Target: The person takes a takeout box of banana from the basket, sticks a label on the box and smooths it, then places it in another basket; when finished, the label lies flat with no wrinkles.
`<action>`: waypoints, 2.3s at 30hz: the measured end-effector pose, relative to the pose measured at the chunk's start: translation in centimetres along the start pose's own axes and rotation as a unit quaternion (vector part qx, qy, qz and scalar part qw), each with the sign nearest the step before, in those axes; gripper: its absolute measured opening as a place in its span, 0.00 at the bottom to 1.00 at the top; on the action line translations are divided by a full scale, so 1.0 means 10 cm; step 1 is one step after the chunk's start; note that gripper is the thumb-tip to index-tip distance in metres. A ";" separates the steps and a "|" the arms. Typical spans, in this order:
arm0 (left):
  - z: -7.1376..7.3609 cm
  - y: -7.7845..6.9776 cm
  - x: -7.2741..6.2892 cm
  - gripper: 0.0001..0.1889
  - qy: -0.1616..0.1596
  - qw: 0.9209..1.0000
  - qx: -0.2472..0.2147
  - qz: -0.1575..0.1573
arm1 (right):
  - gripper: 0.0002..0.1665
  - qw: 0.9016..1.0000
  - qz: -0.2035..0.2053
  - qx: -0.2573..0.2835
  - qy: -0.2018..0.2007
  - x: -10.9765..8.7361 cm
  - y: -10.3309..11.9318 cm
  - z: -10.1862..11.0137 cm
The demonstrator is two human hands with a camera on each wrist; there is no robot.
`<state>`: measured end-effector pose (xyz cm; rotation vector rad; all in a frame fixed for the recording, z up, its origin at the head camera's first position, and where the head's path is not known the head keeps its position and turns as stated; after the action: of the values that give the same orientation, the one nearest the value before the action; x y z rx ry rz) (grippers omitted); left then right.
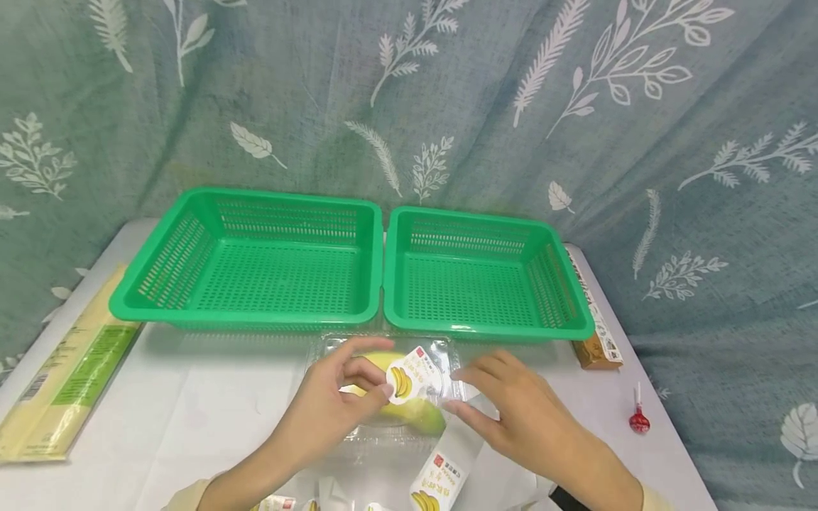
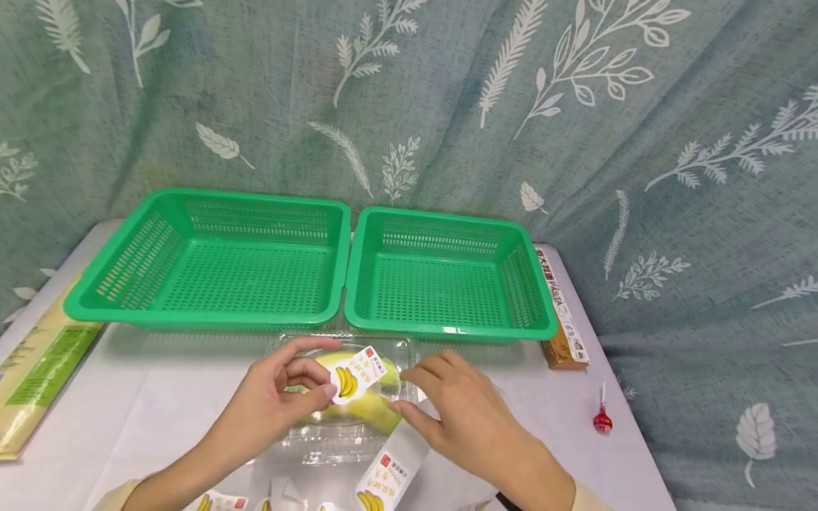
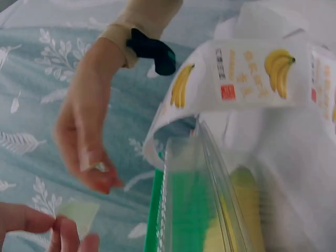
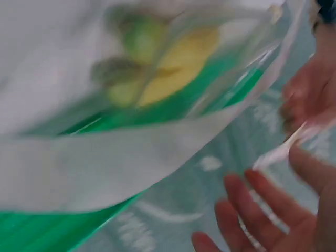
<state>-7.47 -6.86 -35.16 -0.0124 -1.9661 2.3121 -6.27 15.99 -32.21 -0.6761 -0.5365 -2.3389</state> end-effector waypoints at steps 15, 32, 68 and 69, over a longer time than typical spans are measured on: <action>0.17 0.11 0.13 0.27 0.109 0.994 0.008 -0.007 | 0.12 0.934 -0.149 0.151 0.287 -0.44 -0.54 0.01; 0.14 0.15 0.17 0.26 0.152 0.988 -0.002 -0.019 | 0.14 0.922 -0.196 0.289 0.164 -0.10 -0.32 -0.27; 0.19 0.27 0.29 0.05 0.043 0.977 0.210 -0.006 | 0.09 0.908 -0.288 0.250 0.171 0.17 -0.11 -0.81; 0.18 0.28 0.29 0.04 0.042 0.975 0.218 -0.009 | 0.09 0.910 -0.287 0.246 0.171 0.17 -0.10 -0.81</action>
<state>-10.73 -8.79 -37.44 -0.0564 -1.3793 2.6274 -10.73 11.68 -37.76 0.1598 -1.2292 -2.5933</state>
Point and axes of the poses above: each hand's wrist, its own x-axis towards the middle knuckle, its own z-axis out of the back of the hand, y = z × x, the point moved 4 cm from there along x, towards the middle knuckle, and after that the axes turned 14 degrees about -y, right-handed, at the moved point
